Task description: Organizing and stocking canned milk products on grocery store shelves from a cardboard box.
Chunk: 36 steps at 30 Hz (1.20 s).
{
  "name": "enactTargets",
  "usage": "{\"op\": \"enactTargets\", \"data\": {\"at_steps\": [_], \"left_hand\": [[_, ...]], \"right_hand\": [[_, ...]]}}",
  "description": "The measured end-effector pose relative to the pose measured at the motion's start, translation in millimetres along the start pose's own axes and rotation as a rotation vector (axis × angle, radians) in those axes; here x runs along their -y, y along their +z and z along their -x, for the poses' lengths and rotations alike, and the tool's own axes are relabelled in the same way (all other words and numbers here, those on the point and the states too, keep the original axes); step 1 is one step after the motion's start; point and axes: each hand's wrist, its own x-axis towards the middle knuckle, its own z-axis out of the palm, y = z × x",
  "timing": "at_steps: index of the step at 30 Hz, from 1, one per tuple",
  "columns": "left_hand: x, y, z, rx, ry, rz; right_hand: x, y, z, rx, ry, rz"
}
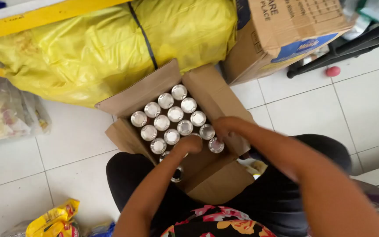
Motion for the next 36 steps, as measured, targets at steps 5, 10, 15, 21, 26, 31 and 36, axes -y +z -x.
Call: {"op": "enactTargets", "data": {"at_steps": [5, 10, 15, 21, 26, 31, 36], "left_hand": [[-27, 4, 67, 0.088, -0.178, -0.073], [-43, -5, 125, 0.031, -0.252, 0.017], [-40, -8, 145, -0.041, -0.286, 0.063], [-2, 37, 142, -0.132, -0.304, 0.139], [-8, 49, 108, -0.439, -0.073, 0.413], [-65, 6, 129, -0.554, -0.026, 0.724], [-70, -7, 124, -0.59, -0.021, 1.032]], "right_hand": [[9, 129, -61, -0.21, 0.27, 0.316], [-37, 248, -112, -0.359, 0.487, 0.52], [-23, 227, -92, -0.328, 0.632, 0.424], [6, 182, -72, -0.234, 0.649, 0.229], [54, 94, -38, -0.003, 0.518, 0.149], [45, 50, -28, 0.082, 0.496, -0.198], [34, 37, -11, 0.105, 0.458, -0.624]]}}
